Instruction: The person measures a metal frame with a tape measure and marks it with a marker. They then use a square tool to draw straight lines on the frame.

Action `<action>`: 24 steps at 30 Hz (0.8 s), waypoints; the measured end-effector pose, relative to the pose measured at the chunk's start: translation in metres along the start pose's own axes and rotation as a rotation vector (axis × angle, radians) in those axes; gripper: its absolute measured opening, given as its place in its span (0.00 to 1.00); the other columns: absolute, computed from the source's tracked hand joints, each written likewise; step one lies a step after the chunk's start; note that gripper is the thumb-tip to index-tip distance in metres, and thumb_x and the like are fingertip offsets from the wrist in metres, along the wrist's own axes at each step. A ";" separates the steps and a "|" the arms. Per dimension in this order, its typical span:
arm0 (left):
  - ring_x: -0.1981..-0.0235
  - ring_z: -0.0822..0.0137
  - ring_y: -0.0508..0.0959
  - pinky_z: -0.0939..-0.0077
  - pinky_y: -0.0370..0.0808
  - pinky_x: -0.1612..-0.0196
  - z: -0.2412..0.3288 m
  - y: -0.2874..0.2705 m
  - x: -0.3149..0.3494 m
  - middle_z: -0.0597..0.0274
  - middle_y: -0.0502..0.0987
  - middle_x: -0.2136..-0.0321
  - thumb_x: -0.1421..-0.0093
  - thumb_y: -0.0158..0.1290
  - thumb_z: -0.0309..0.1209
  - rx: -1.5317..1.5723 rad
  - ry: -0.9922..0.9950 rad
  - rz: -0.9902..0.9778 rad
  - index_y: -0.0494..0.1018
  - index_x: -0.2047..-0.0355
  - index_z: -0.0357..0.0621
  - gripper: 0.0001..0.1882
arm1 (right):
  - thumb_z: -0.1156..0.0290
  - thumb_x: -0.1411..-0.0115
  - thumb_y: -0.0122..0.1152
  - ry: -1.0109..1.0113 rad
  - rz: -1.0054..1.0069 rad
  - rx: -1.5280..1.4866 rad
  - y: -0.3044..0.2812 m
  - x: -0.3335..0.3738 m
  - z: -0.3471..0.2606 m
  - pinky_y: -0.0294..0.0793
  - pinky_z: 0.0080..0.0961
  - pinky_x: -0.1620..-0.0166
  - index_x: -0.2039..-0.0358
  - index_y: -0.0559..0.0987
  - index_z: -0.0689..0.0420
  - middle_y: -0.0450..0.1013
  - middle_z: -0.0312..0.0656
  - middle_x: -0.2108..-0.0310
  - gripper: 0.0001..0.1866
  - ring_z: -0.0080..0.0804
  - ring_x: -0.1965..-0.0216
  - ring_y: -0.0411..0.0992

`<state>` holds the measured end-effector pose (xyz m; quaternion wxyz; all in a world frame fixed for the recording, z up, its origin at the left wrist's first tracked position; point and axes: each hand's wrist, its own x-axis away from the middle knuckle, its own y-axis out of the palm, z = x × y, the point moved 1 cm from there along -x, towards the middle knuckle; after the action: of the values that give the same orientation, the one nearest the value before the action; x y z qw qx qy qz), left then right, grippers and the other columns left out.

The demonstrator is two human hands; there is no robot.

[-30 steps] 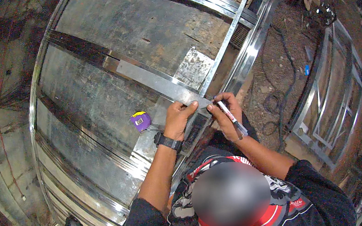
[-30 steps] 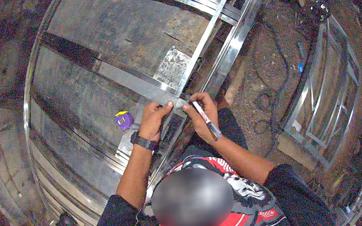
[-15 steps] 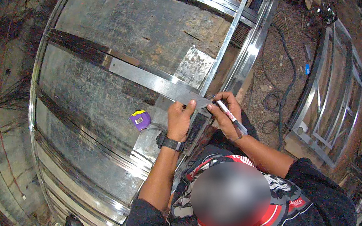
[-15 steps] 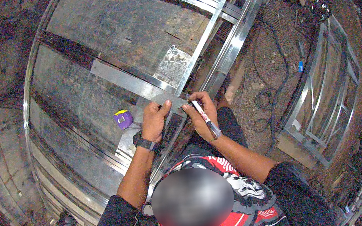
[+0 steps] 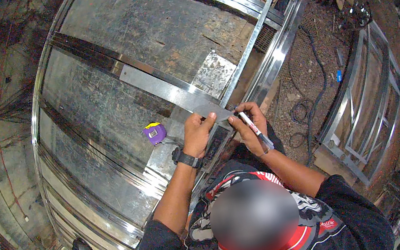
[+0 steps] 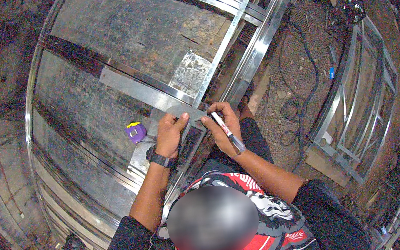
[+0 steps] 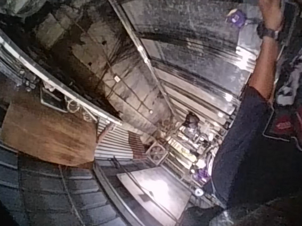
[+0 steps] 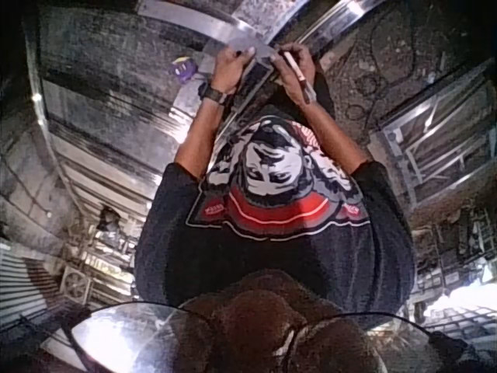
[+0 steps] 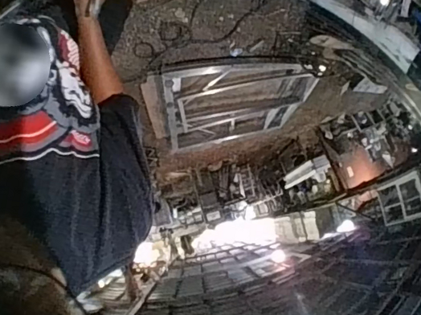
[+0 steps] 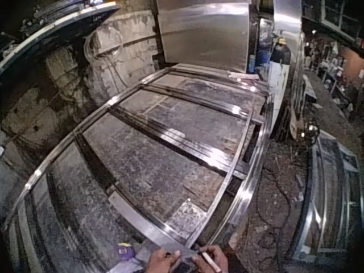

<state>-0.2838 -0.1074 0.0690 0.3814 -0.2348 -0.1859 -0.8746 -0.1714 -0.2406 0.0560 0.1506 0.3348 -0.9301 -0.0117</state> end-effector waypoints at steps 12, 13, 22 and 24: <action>0.66 0.74 0.77 0.74 0.73 0.60 -0.005 -0.003 -0.004 0.65 0.82 0.65 0.34 0.58 0.31 0.082 -0.002 -0.040 0.79 0.61 0.37 0.09 | 0.72 0.35 0.63 -0.085 -0.049 0.105 -0.013 -0.011 -0.026 0.73 0.19 0.62 0.60 0.77 0.59 0.75 0.35 0.65 0.06 0.19 0.65 0.73; 0.66 0.74 0.77 0.74 0.73 0.60 -0.005 -0.004 -0.004 0.65 0.82 0.65 0.34 0.58 0.31 0.029 0.010 -0.029 0.79 0.61 0.37 0.09 | 0.72 0.35 0.64 -0.029 -0.099 0.093 -0.016 -0.014 -0.026 0.74 0.20 0.61 0.62 0.77 0.59 0.76 0.36 0.66 0.06 0.19 0.65 0.73; 0.66 0.73 0.77 0.73 0.73 0.59 -0.007 -0.005 -0.005 0.64 0.82 0.65 0.34 0.58 0.30 -0.040 0.025 -0.022 0.79 0.61 0.35 0.09 | 0.71 0.37 0.67 -0.034 -0.155 0.162 -0.010 -0.024 -0.029 0.74 0.19 0.63 0.64 0.77 0.59 0.77 0.35 0.68 0.07 0.17 0.67 0.74; 0.66 0.73 0.77 0.73 0.73 0.60 -0.004 -0.006 -0.004 0.64 0.82 0.65 0.34 0.58 0.30 -0.110 0.033 -0.024 0.79 0.61 0.35 0.09 | 0.71 0.38 0.67 -0.021 -0.163 0.187 -0.011 -0.024 -0.028 0.74 0.19 0.63 0.64 0.77 0.59 0.77 0.34 0.69 0.07 0.17 0.67 0.73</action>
<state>-0.2868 -0.1034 0.0627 0.3603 -0.2387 -0.1342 -0.8917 -0.1392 -0.2315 0.0748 0.1077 0.4218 -0.8983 0.0593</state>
